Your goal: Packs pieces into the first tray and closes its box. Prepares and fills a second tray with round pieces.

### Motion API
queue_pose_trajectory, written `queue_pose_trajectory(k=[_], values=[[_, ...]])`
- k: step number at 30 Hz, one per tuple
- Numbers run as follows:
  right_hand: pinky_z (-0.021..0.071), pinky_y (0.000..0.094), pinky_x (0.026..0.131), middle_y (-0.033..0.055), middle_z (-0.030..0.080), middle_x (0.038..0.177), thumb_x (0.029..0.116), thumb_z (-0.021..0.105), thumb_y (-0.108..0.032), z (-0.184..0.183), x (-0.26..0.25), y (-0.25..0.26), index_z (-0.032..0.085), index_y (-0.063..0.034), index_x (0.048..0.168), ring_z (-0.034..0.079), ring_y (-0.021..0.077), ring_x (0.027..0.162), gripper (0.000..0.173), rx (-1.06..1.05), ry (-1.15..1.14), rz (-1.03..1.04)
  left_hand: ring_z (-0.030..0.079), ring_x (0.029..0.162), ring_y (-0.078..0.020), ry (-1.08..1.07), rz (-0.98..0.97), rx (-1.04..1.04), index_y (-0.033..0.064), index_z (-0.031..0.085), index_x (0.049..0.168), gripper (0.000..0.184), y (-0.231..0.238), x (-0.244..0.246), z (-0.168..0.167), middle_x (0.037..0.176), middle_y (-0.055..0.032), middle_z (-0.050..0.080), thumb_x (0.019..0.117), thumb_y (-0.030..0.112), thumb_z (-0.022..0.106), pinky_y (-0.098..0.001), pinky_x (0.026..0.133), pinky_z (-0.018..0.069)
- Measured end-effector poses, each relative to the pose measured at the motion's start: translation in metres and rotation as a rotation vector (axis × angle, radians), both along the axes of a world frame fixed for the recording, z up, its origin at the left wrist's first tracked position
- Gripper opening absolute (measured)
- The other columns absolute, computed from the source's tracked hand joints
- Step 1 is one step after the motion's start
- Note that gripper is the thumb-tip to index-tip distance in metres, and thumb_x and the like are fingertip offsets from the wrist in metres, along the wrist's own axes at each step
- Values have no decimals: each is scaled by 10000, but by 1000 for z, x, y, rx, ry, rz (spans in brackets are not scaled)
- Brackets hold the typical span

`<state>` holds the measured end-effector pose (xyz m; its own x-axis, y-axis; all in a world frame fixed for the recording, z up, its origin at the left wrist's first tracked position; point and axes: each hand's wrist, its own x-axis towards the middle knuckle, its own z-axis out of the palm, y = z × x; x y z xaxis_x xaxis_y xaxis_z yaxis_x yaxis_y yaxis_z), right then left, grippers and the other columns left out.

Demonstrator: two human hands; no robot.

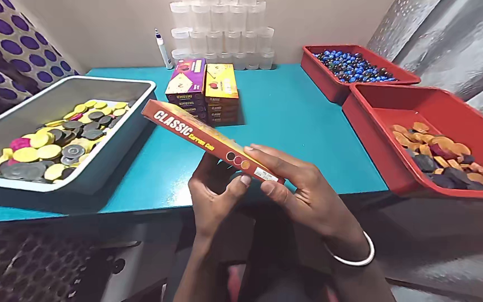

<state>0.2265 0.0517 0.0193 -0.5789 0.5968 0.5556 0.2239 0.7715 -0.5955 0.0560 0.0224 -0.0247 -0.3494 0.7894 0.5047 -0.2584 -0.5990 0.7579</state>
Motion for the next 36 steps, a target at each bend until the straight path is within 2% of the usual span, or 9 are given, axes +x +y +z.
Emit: queue_pose_trajectory(k=[7,12,17,20,22,24,25,34,36], values=[[607,268,907,135,574,1449,1067,525,-399,-5,-8,-2,623,-170,1440,662,102,1161,448,-28,-36,28,721,971,-65,-19,1,-22,120,577,1267,535,-9,-4,-6,1078,65,743,812,293,800,-274,845,620],[572,357,985,158,581,1458,1061,500,-405,-10,-14,-5,659,-231,1410,618,203,1278,421,73,-113,-78,694,995,-44,-23,-20,-57,141,525,1251,450,-7,-5,-16,1066,91,707,835,181,693,-286,855,605],[568,280,998,77,643,1405,1075,482,-333,-11,-13,2,645,-111,1406,628,105,1258,431,2,-21,-77,711,966,-79,-140,-56,-131,72,497,1241,492,-13,-3,-13,1043,23,718,775,-34,615,-299,846,613],[582,234,937,29,662,1364,1060,520,-333,-16,-5,9,637,-112,1413,654,44,1164,432,-62,-22,-91,682,1120,-121,-13,19,-191,49,209,1505,906,-14,-8,-5,1291,-68,609,750,-93,689,-304,929,604],[589,246,923,35,658,1380,1045,547,-344,-20,-1,13,648,-145,1410,657,59,1178,428,-79,-56,-118,538,1337,-128,316,216,-250,32,39,1606,1178,-13,-23,-5,1525,-134,432,725,102,818,-296,1057,517],[590,247,917,17,655,1378,1043,545,-344,-23,4,16,650,-162,1405,656,50,1168,419,-103,-78,-131,440,1429,-253,640,392,-333,1,126,1618,1194,-15,-43,-6,1595,-231,350,738,364,848,-420,1124,432],[589,248,914,16,654,1377,1044,541,-342,-23,5,18,653,-162,1403,654,48,1165,417,-108,-86,-131,475,1393,-277,707,426,-357,9,182,1607,1166,-15,-52,-7,1560,-237,402,741,426,842,-456,1091,452],[574,250,952,59,650,1384,1043,520,-298,-21,8,20,670,-107,1375,641,79,1209,412,-70,-95,-25,586,1288,-167,913,318,-280,20,254,1597,1082,-23,-107,-19,1453,-167,553,830,623,724,-377,1058,506],[572,256,968,82,643,1393,1056,518,-308,-20,4,20,661,-73,1374,634,94,1229,421,-44,-58,-22,591,1279,-187,963,297,-231,30,351,1551,983,-19,-107,-20,1425,-148,571,842,593,732,-403,1055,517]])
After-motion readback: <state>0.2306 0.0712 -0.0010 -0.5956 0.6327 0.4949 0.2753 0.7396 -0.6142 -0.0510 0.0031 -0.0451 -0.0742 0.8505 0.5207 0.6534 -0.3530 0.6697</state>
